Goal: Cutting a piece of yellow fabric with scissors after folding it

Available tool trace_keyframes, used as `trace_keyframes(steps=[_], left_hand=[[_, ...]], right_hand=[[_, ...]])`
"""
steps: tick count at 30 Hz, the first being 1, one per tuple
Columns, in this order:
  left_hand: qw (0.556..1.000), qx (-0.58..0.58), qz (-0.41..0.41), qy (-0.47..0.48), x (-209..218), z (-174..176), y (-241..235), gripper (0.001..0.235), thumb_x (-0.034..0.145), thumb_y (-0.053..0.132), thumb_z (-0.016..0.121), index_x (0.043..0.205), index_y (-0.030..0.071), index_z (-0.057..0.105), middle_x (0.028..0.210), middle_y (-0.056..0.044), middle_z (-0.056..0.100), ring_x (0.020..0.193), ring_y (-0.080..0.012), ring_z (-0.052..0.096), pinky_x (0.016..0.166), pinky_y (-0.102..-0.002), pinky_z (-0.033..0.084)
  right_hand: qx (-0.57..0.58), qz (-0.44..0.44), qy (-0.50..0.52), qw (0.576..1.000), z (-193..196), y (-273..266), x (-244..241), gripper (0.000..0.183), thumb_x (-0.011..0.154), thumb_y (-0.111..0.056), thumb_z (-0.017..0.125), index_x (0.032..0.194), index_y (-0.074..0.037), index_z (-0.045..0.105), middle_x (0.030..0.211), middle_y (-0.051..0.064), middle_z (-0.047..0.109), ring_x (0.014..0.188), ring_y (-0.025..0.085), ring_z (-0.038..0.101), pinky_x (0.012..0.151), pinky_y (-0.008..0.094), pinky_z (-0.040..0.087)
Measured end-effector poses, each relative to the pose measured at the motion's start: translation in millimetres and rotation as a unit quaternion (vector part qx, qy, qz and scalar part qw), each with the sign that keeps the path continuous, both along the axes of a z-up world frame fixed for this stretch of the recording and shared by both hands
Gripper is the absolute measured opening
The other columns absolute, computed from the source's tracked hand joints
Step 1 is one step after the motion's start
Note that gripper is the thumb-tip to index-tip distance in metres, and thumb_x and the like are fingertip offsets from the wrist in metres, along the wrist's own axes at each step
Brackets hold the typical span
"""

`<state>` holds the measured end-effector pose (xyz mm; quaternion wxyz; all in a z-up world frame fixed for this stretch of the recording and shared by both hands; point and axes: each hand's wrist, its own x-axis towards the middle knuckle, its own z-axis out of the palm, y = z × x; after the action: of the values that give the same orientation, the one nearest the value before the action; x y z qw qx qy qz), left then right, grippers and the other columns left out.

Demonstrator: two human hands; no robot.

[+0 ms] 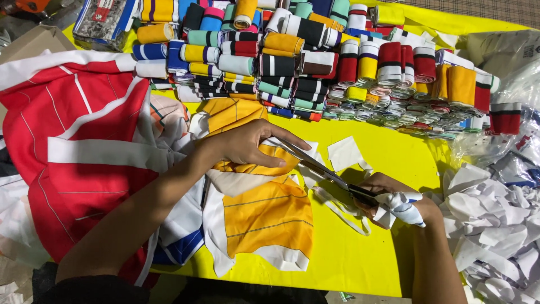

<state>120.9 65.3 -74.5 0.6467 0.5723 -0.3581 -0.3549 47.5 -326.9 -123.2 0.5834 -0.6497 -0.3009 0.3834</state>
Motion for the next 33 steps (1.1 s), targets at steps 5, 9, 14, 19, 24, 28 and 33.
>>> trace_keyframes(steps=[5,9,14,19,24,28,33], left_hand=[[1.000,-0.005,0.015,0.007,-2,0,-2,0.055,0.086,0.007,0.079,0.139,0.004,0.063,0.140,-0.020,0.065,0.132,-0.0342,0.060,0.117,-0.048,0.043],[0.999,-0.010,0.030,0.016,-3,1,-2,0.057,0.085,0.006,0.080,0.139,0.004,0.063,0.140,-0.020,0.064,0.133,-0.0346,0.060,0.117,-0.047,0.043],[0.999,-0.006,0.036,0.014,-4,1,-2,0.057,0.085,0.007,0.081,0.139,0.004,0.063,0.141,-0.020,0.064,0.133,-0.0342,0.059,0.117,-0.047,0.043],[0.999,0.001,0.040,0.013,-5,3,-2,0.059,0.084,0.009,0.081,0.140,0.004,0.062,0.141,-0.021,0.063,0.133,-0.0378,0.059,0.117,-0.049,0.042],[0.999,0.003,0.045,0.001,-4,3,-3,0.059,0.084,0.010,0.082,0.140,0.005,0.063,0.141,-0.020,0.064,0.134,-0.0360,0.059,0.117,-0.048,0.043],[0.999,0.006,0.044,0.004,-4,3,-3,0.059,0.084,0.010,0.082,0.140,0.006,0.063,0.142,-0.021,0.063,0.134,-0.0374,0.059,0.117,-0.049,0.042],[0.999,0.000,0.036,-0.002,-3,0,-3,0.059,0.085,0.011,0.082,0.140,0.006,0.062,0.141,-0.021,0.064,0.132,-0.0365,0.060,0.117,-0.048,0.043]], right_hand=[[-0.061,-0.007,-0.067,0.996,-11,-11,-5,0.024,0.079,-0.022,0.084,0.090,-0.002,0.076,0.065,0.006,0.068,0.058,0.017,0.061,0.051,0.027,0.053],[-0.030,0.014,-0.025,0.999,10,1,4,0.021,0.087,-0.017,0.078,0.074,-0.002,0.073,0.056,0.004,0.062,0.051,0.013,0.049,0.050,0.026,0.047],[-0.030,0.029,0.031,0.999,26,15,10,0.028,0.090,-0.018,0.076,0.068,-0.002,0.068,0.051,0.001,0.060,0.046,0.010,0.049,0.046,0.023,0.044],[-0.034,0.050,0.017,0.998,26,16,13,0.039,0.095,-0.029,0.071,0.066,-0.003,0.069,0.051,0.001,0.060,0.043,0.007,0.049,0.044,0.021,0.043],[-0.038,0.022,0.039,0.998,27,14,11,0.038,0.094,-0.025,0.073,0.065,-0.003,0.064,0.049,0.002,0.061,0.037,0.006,0.059,0.038,0.018,0.049],[-0.045,0.002,0.081,0.996,48,23,2,0.031,0.092,-0.014,0.074,0.067,0.001,0.064,0.047,0.004,0.061,0.034,0.009,0.063,0.035,0.018,0.052],[-0.056,0.008,0.041,0.998,45,19,3,0.029,0.086,-0.023,0.080,0.069,-0.002,0.071,0.052,0.005,0.063,0.041,0.010,0.062,0.038,0.023,0.049]])
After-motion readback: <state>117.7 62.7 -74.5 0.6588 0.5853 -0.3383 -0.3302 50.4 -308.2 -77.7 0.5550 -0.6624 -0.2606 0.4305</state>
